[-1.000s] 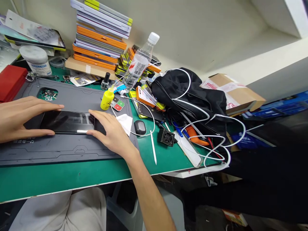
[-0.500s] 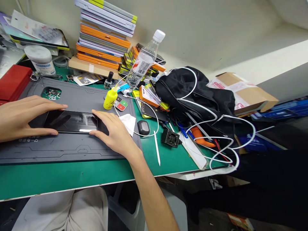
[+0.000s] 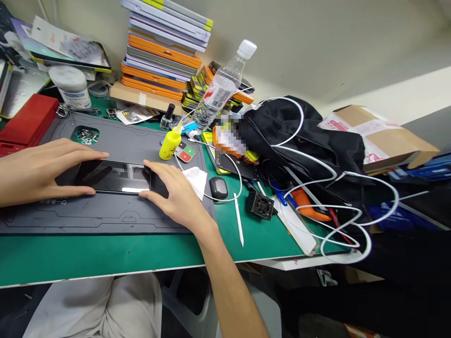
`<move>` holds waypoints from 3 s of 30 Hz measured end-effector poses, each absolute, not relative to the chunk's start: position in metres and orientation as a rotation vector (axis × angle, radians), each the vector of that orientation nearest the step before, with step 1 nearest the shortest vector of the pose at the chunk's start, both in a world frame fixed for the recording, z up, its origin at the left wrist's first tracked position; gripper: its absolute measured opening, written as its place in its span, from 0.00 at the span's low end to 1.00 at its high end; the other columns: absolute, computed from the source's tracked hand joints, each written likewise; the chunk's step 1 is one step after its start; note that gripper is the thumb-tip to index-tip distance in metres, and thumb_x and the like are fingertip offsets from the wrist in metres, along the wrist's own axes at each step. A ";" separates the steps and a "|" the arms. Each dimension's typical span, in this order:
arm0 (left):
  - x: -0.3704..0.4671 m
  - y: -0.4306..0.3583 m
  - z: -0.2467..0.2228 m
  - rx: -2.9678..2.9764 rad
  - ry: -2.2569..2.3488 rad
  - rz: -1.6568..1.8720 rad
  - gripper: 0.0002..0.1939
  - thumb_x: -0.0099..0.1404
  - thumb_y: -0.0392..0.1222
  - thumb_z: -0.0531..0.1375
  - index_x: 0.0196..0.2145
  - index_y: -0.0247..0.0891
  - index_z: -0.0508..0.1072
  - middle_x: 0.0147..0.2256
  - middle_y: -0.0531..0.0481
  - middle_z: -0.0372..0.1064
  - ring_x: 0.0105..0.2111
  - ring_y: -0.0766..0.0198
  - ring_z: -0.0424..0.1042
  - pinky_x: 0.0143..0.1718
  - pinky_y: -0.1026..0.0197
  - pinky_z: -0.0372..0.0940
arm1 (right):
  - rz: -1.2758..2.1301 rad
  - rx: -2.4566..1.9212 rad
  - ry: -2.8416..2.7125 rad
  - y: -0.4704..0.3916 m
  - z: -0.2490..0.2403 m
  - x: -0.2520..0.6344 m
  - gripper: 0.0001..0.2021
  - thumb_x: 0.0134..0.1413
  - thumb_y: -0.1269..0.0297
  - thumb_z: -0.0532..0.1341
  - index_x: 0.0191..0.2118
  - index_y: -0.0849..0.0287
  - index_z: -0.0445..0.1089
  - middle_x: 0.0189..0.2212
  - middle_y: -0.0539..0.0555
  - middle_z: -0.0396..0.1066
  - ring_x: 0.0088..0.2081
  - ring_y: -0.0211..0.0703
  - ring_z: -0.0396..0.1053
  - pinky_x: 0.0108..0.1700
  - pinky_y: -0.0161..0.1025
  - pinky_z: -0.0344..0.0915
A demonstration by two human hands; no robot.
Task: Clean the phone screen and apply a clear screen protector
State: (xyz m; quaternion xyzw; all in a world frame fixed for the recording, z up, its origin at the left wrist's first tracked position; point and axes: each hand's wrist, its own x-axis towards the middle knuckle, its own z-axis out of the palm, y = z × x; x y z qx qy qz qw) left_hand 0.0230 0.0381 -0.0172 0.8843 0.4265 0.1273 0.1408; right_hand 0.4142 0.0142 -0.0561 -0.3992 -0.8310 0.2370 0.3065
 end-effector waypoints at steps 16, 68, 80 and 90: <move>0.020 0.040 -0.023 2.560 1.106 0.424 0.48 0.87 0.84 0.63 0.87 0.52 0.77 0.74 0.35 0.83 0.73 0.31 0.81 0.81 0.33 0.75 | 0.603 -1.071 -2.191 0.012 -0.060 0.418 0.32 0.85 0.45 0.77 0.84 0.42 0.79 0.79 0.60 0.85 0.79 0.69 0.82 0.85 0.71 0.78; 0.039 0.030 0.003 2.211 1.439 0.715 0.28 0.90 0.58 0.57 0.74 0.49 0.87 0.59 0.46 0.94 0.62 0.43 0.91 0.72 0.44 0.81 | 0.368 -0.955 -2.509 0.022 -0.034 0.355 0.33 0.79 0.78 0.57 0.70 0.42 0.91 0.88 0.56 0.73 0.92 0.68 0.65 0.91 0.83 0.65; 0.040 0.030 0.005 2.237 1.419 0.721 0.27 0.92 0.58 0.57 0.73 0.45 0.85 0.59 0.48 0.93 0.58 0.47 0.90 0.70 0.44 0.80 | 0.451 -1.138 -2.305 0.002 -0.053 0.427 0.33 0.77 0.74 0.57 0.69 0.39 0.93 0.88 0.52 0.72 0.92 0.66 0.64 0.94 0.83 0.60; 0.041 0.030 0.007 2.221 1.515 0.678 0.34 0.90 0.72 0.55 0.72 0.50 0.86 0.61 0.52 0.93 0.58 0.46 0.87 0.68 0.45 0.77 | 0.240 -1.154 -2.184 0.000 -0.061 0.439 0.29 0.77 0.73 0.58 0.61 0.40 0.95 0.81 0.54 0.82 0.84 0.66 0.77 0.87 0.81 0.73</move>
